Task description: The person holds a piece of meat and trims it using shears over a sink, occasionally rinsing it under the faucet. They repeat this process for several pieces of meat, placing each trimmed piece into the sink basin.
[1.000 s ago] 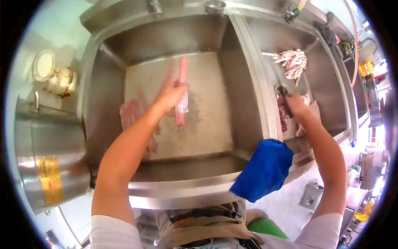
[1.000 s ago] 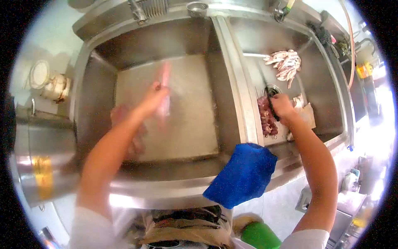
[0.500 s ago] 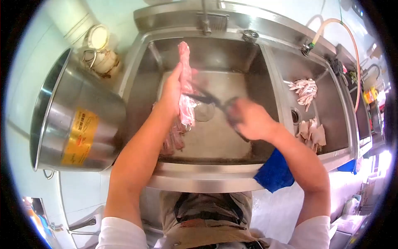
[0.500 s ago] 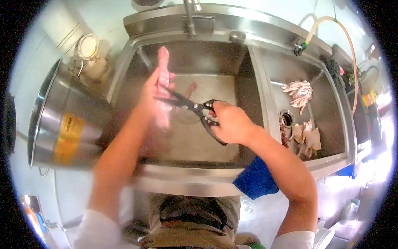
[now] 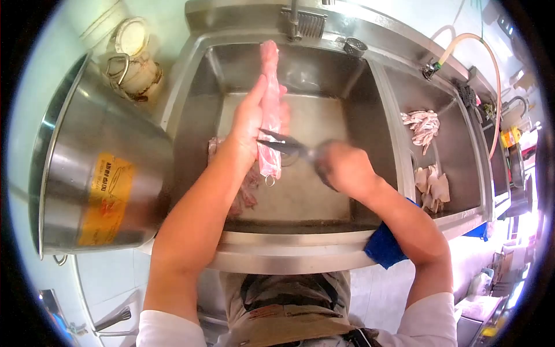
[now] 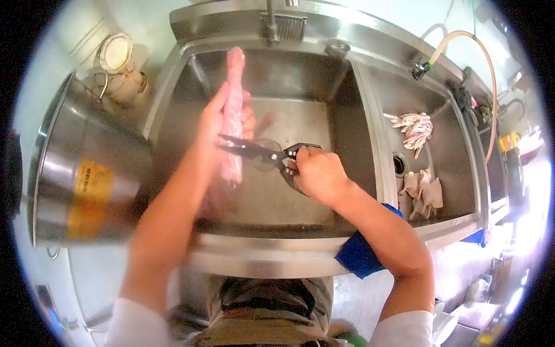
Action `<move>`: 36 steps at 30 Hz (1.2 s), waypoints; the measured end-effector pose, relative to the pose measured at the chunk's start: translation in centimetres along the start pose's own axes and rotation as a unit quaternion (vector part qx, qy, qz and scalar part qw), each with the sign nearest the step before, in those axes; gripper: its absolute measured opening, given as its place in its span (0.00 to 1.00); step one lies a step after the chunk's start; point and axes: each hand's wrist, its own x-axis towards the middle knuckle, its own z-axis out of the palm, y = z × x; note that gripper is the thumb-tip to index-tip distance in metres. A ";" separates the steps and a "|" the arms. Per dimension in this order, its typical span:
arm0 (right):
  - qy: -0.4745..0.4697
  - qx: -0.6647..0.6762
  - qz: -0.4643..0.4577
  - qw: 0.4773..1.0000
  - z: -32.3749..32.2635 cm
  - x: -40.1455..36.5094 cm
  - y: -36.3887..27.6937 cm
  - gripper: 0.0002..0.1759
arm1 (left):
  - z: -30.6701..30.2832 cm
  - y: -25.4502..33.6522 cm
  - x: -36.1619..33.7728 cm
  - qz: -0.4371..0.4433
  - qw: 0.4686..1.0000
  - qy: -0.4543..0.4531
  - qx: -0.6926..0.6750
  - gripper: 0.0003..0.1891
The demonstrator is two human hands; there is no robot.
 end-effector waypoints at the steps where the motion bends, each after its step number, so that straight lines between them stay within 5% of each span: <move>1: 0.009 -0.006 -0.010 1.000 0.0 -0.1 0.2 0.09 | 0.4 0.1 -0.3 0.001 1.000 0.018 0.005 0.23; 6: 0.014 0.026 -0.024 0.999 0.0 -0.4 1.0 0.12 | 0.0 0.0 -0.6 0.029 0.999 0.029 0.026 0.24; 9: -0.002 0.245 0.052 0.968 -2.0 -0.4 -0.3 0.13 | 0.0 0.8 -1.1 0.045 0.999 0.013 0.028 0.24; 13: -0.056 0.157 0.075 0.983 -1.3 -0.1 -0.6 0.09 | 1.1 1.2 -2.2 0.070 0.995 0.046 0.062 0.24; 19: 0.043 0.046 -0.041 0.997 0.6 -0.1 0.3 0.14 | 1.1 0.3 -2.0 0.083 0.991 0.051 0.090 0.27; 22: 0.046 -0.002 -0.006 0.999 0.9 -0.2 -0.1 0.13 | 1.2 0.1 -2.0 0.070 0.992 0.044 0.097 0.28; 25: -0.005 -0.015 -0.006 1.000 1.3 -0.1 0.6 0.12 | 1.5 -0.2 -2.4 0.100 0.984 0.068 0.130 0.29; 28: 0.042 -0.014 -0.023 0.999 1.4 -0.1 0.9 0.10 | 1.6 -0.2 -2.5 0.141 0.973 0.098 0.157 0.30; 31: -0.018 0.153 0.024 0.988 -0.2 0.0 0.0 0.09 | 2.3 0.3 -3.0 0.111 0.977 0.123 0.131 0.30; 36: 0.039 0.060 -0.026 0.997 -0.1 -0.4 0.2 0.14 | 0.8 0.5 -1.8 0.082 0.976 0.139 0.146 0.31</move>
